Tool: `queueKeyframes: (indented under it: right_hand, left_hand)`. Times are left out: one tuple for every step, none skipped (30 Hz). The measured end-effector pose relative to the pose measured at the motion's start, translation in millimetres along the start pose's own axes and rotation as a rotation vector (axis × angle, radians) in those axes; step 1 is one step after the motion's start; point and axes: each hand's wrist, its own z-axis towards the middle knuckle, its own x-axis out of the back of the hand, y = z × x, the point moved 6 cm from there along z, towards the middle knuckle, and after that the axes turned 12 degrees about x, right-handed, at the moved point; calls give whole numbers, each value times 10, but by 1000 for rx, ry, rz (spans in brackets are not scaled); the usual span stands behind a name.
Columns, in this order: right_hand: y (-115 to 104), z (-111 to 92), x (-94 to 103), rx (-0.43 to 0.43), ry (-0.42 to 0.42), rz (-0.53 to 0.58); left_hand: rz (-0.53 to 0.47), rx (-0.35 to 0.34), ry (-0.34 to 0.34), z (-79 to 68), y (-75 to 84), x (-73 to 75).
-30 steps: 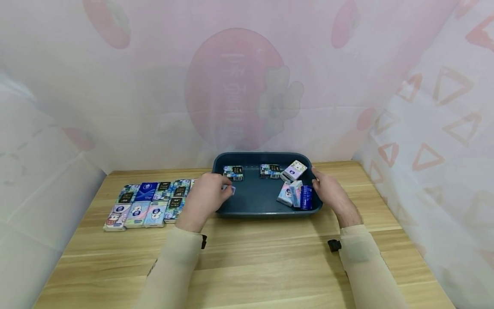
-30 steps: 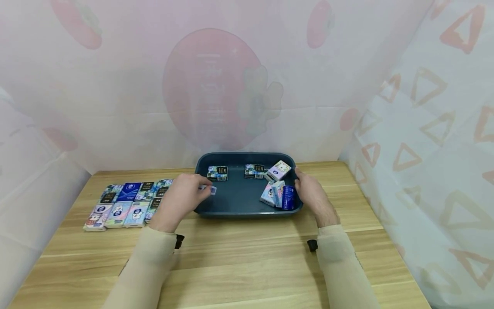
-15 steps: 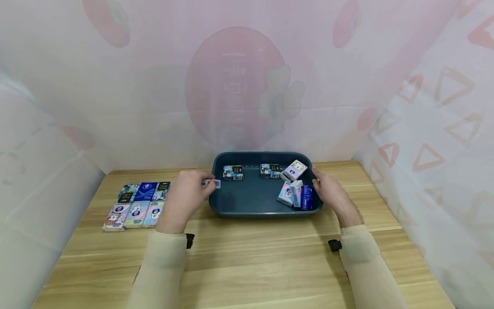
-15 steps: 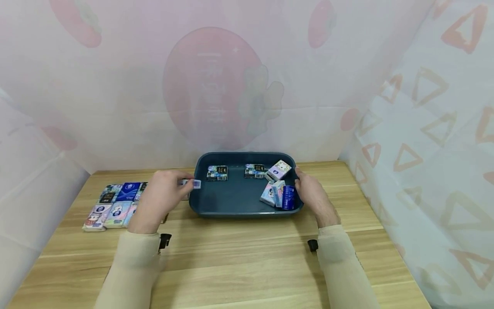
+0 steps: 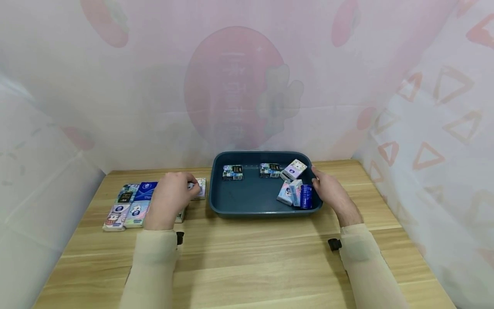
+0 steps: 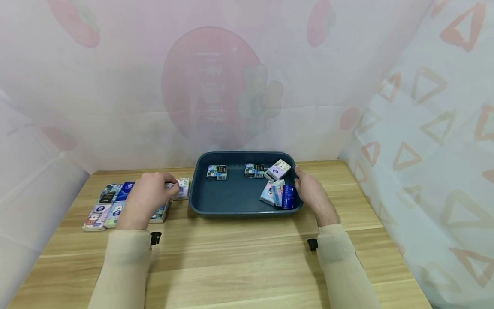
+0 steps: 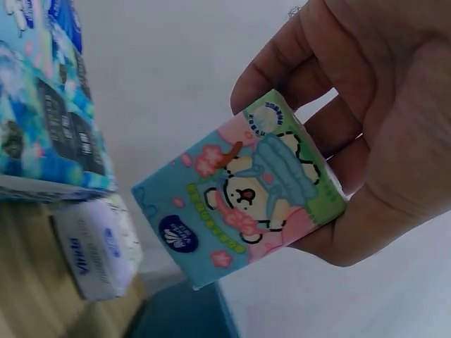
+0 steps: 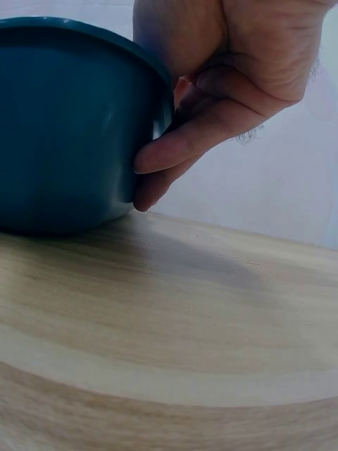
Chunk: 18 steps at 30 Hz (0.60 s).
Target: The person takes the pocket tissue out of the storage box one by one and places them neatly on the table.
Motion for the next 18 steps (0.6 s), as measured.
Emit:
queueKeyframes:
  right_hand:
    - [0, -1, 0, 0, 0, -1]
    - [-1, -1, -1, 1, 1, -2]
    - [-1, -1, -1, 2, 2, -2]
    - [1, -1, -2, 3, 3, -2]
    - [0, -4, -2, 3, 2, -1]
    - [1, -3, -3, 5, 4, 0]
    - [2, -2, -3, 6, 6, 0]
    - [2, 0, -4, 7, 7, 0]
    - [2, 0, -3, 7, 7, 0]
    - [0, 0, -3, 8, 7, 1]
    - [-2, 0, -2, 9, 7, 2]
    - [-2, 1, -2, 10, 8, 1]
    - [-2, 1, -1, 10, 6, 1]
    - [-4, 0, -1, 11, 6, 2]
    - [-5, -1, 0, 12, 4, 2]
    - [-4, 3, 0, 13, 5, 2]
    - [-4, 5, 0, 14, 5, 1]
    - [-5, 3, 1, 14, 5, 2]
  left_hand:
    - [19, 3, -8, 12, -11, -31]
    - [37, 5, -16, 25, -20, -65]
    - [49, 3, -16, 35, -25, -96]
    - [61, -1, -15, 47, -29, -127]
    - [64, -2, -17, 55, -31, -159]
    - [68, -4, -19, 65, -32, -190]
    - [67, -6, -21, 74, -35, -218]
    - [70, -9, -23, 82, -37, -245]
    - [73, -13, -22, 89, -36, -266]
    - [76, -14, -22, 96, -39, -287]
    - [75, -14, -21, 101, -40, -303]
    - [76, -13, -19, 107, -45, -316]
    - [77, -11, -18, 110, -46, -326]
    - [82, -9, -19, 112, -47, -337]
    - [84, -8, -23, 113, -48, -348]
    - [86, -7, -28, 112, -46, -358]
    - [89, -6, -35, 113, -45, -369]
    - [93, -4, -42, 114, -46, -380]
